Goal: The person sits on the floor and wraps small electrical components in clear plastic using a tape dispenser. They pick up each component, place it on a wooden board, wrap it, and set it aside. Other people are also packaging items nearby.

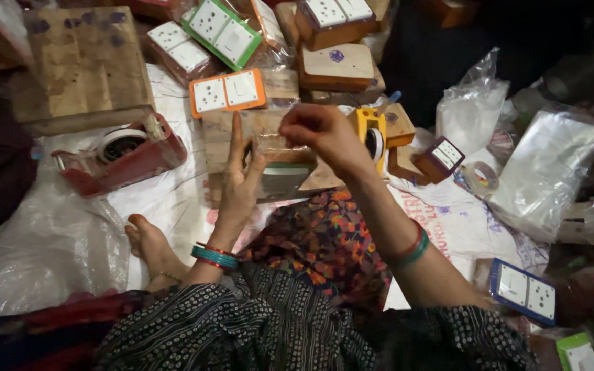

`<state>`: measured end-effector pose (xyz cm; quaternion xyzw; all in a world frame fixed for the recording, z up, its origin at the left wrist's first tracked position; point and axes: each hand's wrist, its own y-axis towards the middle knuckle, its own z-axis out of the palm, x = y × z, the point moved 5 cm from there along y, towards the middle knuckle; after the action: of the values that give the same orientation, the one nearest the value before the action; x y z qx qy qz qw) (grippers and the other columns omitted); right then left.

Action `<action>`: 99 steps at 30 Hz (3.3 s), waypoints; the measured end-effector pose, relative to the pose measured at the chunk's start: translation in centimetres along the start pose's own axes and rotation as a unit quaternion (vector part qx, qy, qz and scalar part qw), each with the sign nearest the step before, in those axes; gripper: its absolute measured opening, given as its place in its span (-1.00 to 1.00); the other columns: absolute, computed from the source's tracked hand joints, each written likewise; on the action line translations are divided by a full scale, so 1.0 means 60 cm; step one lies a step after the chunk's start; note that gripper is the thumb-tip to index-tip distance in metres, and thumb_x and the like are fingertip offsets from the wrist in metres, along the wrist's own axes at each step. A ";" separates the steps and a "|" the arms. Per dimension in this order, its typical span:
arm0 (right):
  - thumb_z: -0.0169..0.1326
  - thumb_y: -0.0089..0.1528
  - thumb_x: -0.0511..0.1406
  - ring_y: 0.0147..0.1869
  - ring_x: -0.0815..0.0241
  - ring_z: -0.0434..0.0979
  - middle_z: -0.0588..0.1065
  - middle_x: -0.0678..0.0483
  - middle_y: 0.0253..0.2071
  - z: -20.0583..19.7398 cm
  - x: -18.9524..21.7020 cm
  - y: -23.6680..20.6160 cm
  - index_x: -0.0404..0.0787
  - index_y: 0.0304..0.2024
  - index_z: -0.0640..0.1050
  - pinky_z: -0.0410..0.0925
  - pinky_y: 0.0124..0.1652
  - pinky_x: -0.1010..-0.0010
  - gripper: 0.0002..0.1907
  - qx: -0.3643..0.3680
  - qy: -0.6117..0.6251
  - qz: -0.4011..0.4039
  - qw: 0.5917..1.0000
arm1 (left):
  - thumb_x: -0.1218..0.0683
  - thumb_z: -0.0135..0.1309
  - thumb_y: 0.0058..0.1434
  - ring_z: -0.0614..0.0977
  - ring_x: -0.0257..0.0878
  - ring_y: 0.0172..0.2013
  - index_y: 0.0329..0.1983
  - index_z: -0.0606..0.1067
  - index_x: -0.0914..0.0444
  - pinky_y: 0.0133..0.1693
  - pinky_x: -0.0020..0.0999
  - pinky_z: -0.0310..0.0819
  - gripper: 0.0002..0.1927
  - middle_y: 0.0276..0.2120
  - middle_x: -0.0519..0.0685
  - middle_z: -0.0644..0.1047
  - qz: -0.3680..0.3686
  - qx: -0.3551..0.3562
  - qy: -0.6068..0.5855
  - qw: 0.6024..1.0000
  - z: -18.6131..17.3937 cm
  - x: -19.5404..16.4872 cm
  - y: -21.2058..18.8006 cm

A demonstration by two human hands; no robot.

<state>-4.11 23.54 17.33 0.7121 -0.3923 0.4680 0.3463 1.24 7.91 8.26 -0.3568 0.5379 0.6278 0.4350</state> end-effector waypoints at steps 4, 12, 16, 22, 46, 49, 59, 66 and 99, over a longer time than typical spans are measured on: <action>0.26 0.16 -0.17 -0.38 0.30 0.49 0.53 0.10 -0.44 0.033 -0.015 0.045 -0.22 -0.23 0.62 0.32 -0.39 0.39 -0.73 0.042 -0.132 0.096 0.986 | 0.11 -0.04 0.44 0.33 -0.09 0.42 0.65 -0.13 0.12 0.39 -0.24 0.20 -0.19 0.53 0.16 0.18 0.026 0.005 0.015 1.000 -0.004 -0.004 0.000; 0.39 0.07 0.12 -0.35 -0.03 0.53 0.54 -0.12 -0.43 -0.014 -0.072 0.087 -0.29 -0.36 0.61 0.36 -0.32 0.16 -0.40 0.086 -0.480 0.052 0.871 | 0.14 0.04 0.39 0.44 -0.07 0.34 0.62 -0.14 0.07 0.33 -0.23 0.30 -0.14 0.38 0.16 0.38 -0.004 0.022 0.050 0.998 -0.014 0.005 0.005; 0.43 -0.03 0.05 -0.34 0.09 0.58 0.59 -0.05 -0.44 -0.074 -0.097 0.055 -0.34 -0.38 0.63 0.41 -0.32 0.21 -0.43 0.091 -0.361 0.145 0.917 | 0.14 -0.01 0.43 0.46 -0.10 0.31 0.62 -0.01 0.08 0.33 -0.25 0.32 -0.26 0.32 0.15 0.42 0.030 0.036 0.133 0.990 -0.008 0.007 0.006; 0.41 0.12 -0.01 -0.08 0.09 0.50 0.53 -0.08 -0.12 -0.066 -0.055 -0.022 -0.43 0.05 0.51 0.39 -0.22 0.24 -0.29 0.027 -0.233 -0.173 0.957 | 0.18 -0.11 0.50 0.31 0.01 0.46 0.58 0.02 0.23 0.38 -0.16 0.23 -0.37 0.50 0.21 0.23 0.062 0.019 0.089 0.994 -0.003 0.012 0.026; 0.09 0.32 -0.22 -0.25 0.15 0.56 0.56 0.01 -0.26 -0.305 -0.425 -0.227 -0.28 0.00 0.51 0.41 -0.31 0.37 -0.71 -0.377 0.102 0.196 0.899 | -0.11 0.21 0.24 0.57 0.11 -0.02 0.26 0.38 0.11 0.17 0.23 0.22 -0.44 -0.05 0.09 0.57 -0.037 0.194 0.522 0.830 0.025 0.039 0.035; 0.13 0.33 -0.31 -0.25 0.25 0.47 0.54 0.06 -0.22 -0.336 -0.465 -0.260 -0.33 -0.02 0.55 0.28 -0.32 0.44 -0.77 -0.415 0.025 0.195 0.888 | -0.12 0.28 0.11 0.57 0.08 -0.02 0.17 0.41 0.12 0.14 0.28 0.17 -0.41 -0.08 0.07 0.59 0.046 0.140 0.517 0.843 0.040 0.033 0.014; 0.22 0.18 -0.36 -0.31 0.19 0.56 0.57 0.03 -0.37 -0.278 -0.505 -0.206 -0.33 -0.30 0.61 0.40 -0.28 0.41 -0.88 -0.311 0.035 0.219 0.924 | -0.05 0.35 0.06 0.56 0.08 0.00 -0.04 0.48 0.18 0.14 0.22 0.17 -0.54 -0.11 0.04 0.58 0.052 0.068 0.494 0.865 0.056 0.050 -0.010; 0.18 0.23 -0.35 -0.30 0.27 0.51 0.56 0.06 -0.40 -0.292 -0.469 -0.258 -0.33 -0.31 0.64 0.31 -0.27 0.46 -0.87 -0.370 0.002 0.108 0.923 | -0.05 0.33 0.12 0.56 0.11 -0.04 0.00 0.53 0.15 0.22 0.37 0.07 -0.58 -0.02 0.05 0.57 0.090 0.068 0.524 0.844 0.057 0.040 -0.022; 0.24 0.14 -0.41 -0.42 0.25 0.55 0.54 0.01 -0.44 -0.001 -0.245 -0.109 -0.29 -0.23 0.46 0.39 -0.40 0.47 -0.77 -0.344 0.029 0.134 0.929 | -0.05 0.24 0.15 0.54 0.16 -0.02 0.42 0.36 -0.10 0.21 0.37 0.09 -0.28 0.03 0.20 0.51 0.122 0.098 0.551 0.820 0.064 0.039 -0.018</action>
<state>-2.11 30.00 2.72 0.4760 -0.6112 0.3666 0.5152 1.49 12.11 6.36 -0.5297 0.7858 0.3188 0.0187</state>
